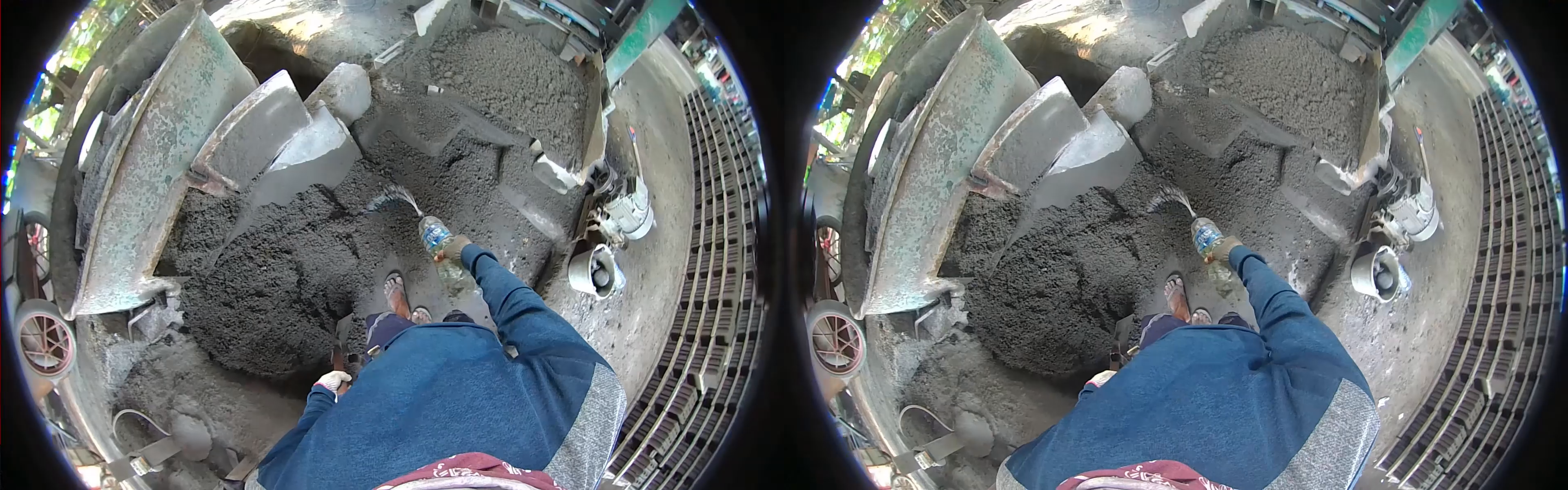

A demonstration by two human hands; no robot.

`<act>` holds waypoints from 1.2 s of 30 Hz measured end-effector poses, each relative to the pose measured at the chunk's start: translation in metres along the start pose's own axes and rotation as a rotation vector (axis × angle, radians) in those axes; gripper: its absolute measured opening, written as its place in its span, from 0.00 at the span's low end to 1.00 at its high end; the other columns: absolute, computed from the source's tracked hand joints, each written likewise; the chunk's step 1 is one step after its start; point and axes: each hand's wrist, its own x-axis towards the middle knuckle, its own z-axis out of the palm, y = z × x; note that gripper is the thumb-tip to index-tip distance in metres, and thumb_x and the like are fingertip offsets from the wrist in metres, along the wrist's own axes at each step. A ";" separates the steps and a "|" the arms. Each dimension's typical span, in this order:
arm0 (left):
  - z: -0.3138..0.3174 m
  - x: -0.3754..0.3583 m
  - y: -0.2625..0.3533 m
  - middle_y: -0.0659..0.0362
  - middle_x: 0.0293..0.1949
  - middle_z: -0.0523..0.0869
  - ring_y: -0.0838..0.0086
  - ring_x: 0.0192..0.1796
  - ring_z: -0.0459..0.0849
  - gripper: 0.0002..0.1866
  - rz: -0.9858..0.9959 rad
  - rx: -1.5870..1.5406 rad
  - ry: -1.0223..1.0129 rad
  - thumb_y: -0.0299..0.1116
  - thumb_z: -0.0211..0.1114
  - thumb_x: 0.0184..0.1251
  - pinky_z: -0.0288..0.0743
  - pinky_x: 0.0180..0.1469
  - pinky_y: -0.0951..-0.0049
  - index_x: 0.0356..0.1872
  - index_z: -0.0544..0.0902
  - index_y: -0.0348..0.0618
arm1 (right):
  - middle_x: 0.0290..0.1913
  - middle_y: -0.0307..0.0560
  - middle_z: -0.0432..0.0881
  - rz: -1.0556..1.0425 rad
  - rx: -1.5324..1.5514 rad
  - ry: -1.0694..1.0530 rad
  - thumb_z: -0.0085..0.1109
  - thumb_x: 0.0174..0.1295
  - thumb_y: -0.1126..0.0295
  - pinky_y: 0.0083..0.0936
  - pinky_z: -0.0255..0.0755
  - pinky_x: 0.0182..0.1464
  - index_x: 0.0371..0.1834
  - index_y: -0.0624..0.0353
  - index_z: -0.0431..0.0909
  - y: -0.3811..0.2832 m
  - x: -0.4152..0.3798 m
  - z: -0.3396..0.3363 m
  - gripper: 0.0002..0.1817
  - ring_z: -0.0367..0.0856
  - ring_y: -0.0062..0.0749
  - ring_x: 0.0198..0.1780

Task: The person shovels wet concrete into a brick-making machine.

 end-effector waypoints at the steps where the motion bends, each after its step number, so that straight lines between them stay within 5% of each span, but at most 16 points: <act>1: -0.006 0.019 -0.004 0.54 0.36 0.91 0.65 0.38 0.86 0.09 0.120 0.089 -0.021 0.29 0.67 0.60 0.79 0.49 0.65 0.38 0.89 0.34 | 0.57 0.59 0.85 0.022 -0.009 0.010 0.84 0.36 0.43 0.35 0.77 0.60 0.57 0.64 0.83 -0.006 -0.001 -0.008 0.46 0.84 0.48 0.58; 5: -0.003 -0.007 0.040 0.53 0.39 0.92 0.65 0.44 0.87 0.11 0.331 0.565 0.042 0.28 0.67 0.59 0.78 0.53 0.67 0.40 0.90 0.33 | 0.61 0.59 0.83 0.043 -0.220 0.014 0.84 0.37 0.43 0.35 0.75 0.63 0.62 0.63 0.80 -0.043 0.010 -0.039 0.50 0.82 0.46 0.62; 8: -0.023 0.044 0.017 0.53 0.39 0.92 0.65 0.47 0.87 0.12 0.409 0.500 0.025 0.29 0.66 0.58 0.77 0.56 0.68 0.41 0.90 0.35 | 0.63 0.60 0.81 0.134 -0.114 -0.061 0.83 0.38 0.43 0.36 0.73 0.66 0.66 0.59 0.79 -0.035 0.028 -0.045 0.50 0.80 0.46 0.64; 9: -0.001 -0.036 0.076 0.53 0.39 0.92 0.66 0.46 0.88 0.12 0.422 0.903 0.076 0.30 0.65 0.58 0.77 0.55 0.69 0.40 0.90 0.36 | 0.63 0.60 0.82 0.139 -0.127 -0.021 0.82 0.39 0.43 0.36 0.73 0.66 0.65 0.58 0.80 -0.029 0.038 -0.040 0.49 0.80 0.46 0.64; 13: -0.044 0.047 0.047 0.54 0.35 0.91 0.66 0.41 0.87 0.09 0.274 0.452 -0.135 0.30 0.66 0.57 0.79 0.48 0.69 0.35 0.89 0.38 | 0.61 0.58 0.83 0.119 -0.125 0.040 0.81 0.39 0.43 0.35 0.75 0.63 0.56 0.56 0.86 -0.044 0.038 -0.061 0.41 0.81 0.44 0.63; 16: -0.041 -0.019 0.090 0.56 0.33 0.90 0.67 0.42 0.87 0.07 0.236 0.704 -0.077 0.28 0.64 0.59 0.78 0.49 0.69 0.34 0.89 0.38 | 0.60 0.57 0.84 0.123 -0.025 0.090 0.82 0.39 0.46 0.33 0.76 0.62 0.56 0.58 0.86 -0.055 0.037 -0.084 0.40 0.82 0.42 0.62; 19: -0.047 -0.056 0.115 0.57 0.33 0.89 0.69 0.39 0.86 0.06 0.186 0.369 -0.160 0.27 0.65 0.60 0.78 0.47 0.67 0.33 0.88 0.37 | 0.59 0.59 0.84 0.192 0.135 0.155 0.84 0.36 0.45 0.33 0.76 0.62 0.59 0.64 0.83 -0.053 0.051 -0.088 0.47 0.83 0.45 0.60; 23: -0.032 -0.098 0.148 0.55 0.29 0.86 0.67 0.33 0.84 0.06 0.132 0.273 -0.166 0.27 0.69 0.57 0.79 0.40 0.67 0.33 0.86 0.36 | 0.67 0.59 0.79 0.121 -0.090 -0.075 0.83 0.38 0.41 0.36 0.69 0.70 0.66 0.59 0.79 -0.042 0.059 -0.104 0.51 0.77 0.48 0.68; 27: 0.004 -0.113 0.198 0.53 0.25 0.83 0.64 0.27 0.82 0.05 0.030 0.108 -0.102 0.27 0.69 0.57 0.79 0.34 0.64 0.29 0.83 0.37 | 0.65 0.59 0.80 0.018 -0.172 -0.004 0.81 0.40 0.41 0.37 0.70 0.68 0.66 0.59 0.79 0.007 0.096 -0.069 0.50 0.78 0.50 0.66; 30: 0.007 -0.079 0.224 0.51 0.23 0.81 0.62 0.23 0.81 0.06 -0.126 -0.045 -0.139 0.27 0.69 0.58 0.79 0.29 0.61 0.32 0.81 0.36 | 0.60 0.61 0.83 0.138 0.038 0.085 0.81 0.41 0.41 0.37 0.74 0.64 0.65 0.60 0.79 0.006 0.043 -0.073 0.49 0.82 0.52 0.62; 36: 0.030 -0.004 0.288 0.54 0.31 0.85 0.64 0.30 0.83 0.05 -0.065 0.144 -0.265 0.25 0.60 0.67 0.81 0.35 0.64 0.39 0.82 0.37 | 0.53 0.46 0.88 -0.156 1.103 0.416 0.86 0.39 0.68 0.32 0.76 0.61 0.59 0.61 0.80 0.084 -0.017 -0.009 0.39 0.84 0.33 0.54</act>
